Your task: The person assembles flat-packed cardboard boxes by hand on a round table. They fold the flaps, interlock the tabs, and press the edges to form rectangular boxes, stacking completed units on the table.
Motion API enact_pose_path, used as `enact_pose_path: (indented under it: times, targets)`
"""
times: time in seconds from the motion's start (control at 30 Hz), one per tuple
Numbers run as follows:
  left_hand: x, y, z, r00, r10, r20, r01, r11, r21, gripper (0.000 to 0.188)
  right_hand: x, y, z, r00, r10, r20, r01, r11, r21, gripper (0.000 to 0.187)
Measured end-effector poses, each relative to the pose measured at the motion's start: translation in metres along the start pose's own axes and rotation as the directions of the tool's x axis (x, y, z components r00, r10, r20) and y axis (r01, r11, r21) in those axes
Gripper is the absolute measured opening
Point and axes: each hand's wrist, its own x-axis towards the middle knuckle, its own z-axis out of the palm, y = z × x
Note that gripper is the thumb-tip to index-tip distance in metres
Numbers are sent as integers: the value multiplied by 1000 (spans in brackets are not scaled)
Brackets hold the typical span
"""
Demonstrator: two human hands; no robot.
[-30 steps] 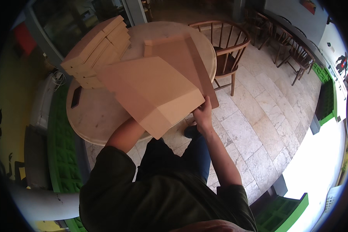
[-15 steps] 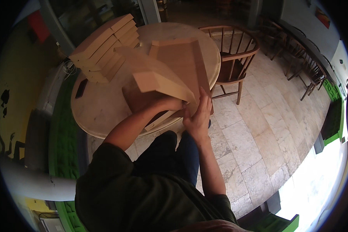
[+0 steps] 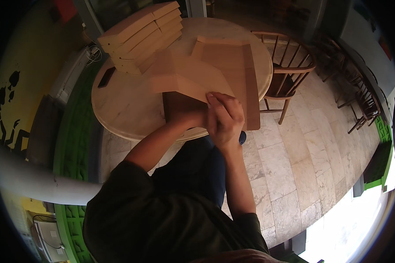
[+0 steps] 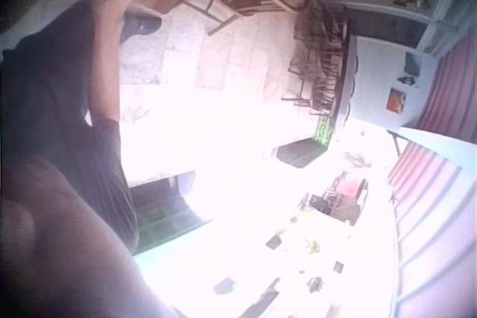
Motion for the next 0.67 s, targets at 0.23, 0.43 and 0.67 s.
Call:
enact_pose_path:
  times: [0.23,0.43,0.67]
  targets:
    - [-26,-16,0,974,-224,29,225,951,-213,31,-2,4,-6,999,35,-5,-35,999,30,35]
    - [-48,-32,-28,807,-559,-193,74,419,-905,44,1,10,-12,992,124,13,-125,987,99,32]
    - [-43,-14,-64,785,-525,-328,12,543,-840,69,6,12,-27,986,140,96,-146,988,57,25]
